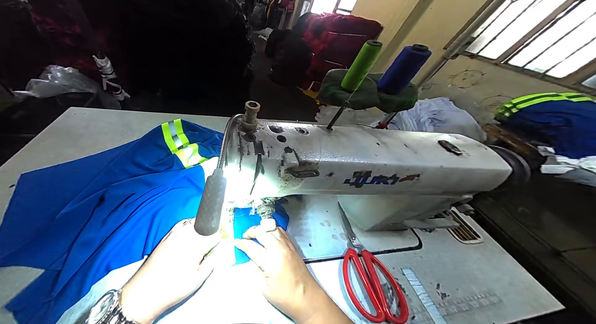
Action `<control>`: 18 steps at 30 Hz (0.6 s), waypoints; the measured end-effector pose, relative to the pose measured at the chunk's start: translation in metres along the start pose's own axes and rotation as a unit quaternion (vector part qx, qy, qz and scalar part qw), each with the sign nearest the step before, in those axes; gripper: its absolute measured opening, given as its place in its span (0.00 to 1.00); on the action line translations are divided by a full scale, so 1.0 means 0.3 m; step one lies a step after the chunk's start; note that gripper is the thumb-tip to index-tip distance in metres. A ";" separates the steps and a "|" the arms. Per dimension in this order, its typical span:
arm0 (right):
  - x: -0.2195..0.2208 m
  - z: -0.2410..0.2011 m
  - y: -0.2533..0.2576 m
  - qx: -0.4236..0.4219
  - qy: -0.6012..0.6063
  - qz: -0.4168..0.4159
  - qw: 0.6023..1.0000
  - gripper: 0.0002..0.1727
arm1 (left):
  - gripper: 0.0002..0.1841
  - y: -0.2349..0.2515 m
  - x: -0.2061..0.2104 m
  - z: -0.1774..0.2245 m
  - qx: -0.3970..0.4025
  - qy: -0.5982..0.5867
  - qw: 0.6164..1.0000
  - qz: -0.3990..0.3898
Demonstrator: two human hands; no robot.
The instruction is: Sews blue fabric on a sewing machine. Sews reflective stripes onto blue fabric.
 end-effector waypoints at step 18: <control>0.001 -0.012 -0.008 -0.055 0.021 -0.005 0.998 0.16 | 0.15 -0.032 -0.032 0.055 0.118 0.013 0.992 0.038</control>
Point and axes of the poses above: each hand's wrist, its own y-axis towards the middle knuckle, its own x-axis out of the palm, z = x × y, the point moved 5 cm from there along y, towards the middle knuckle, and after that the axes turned 4 degrees about z, right-handed, at the moved point
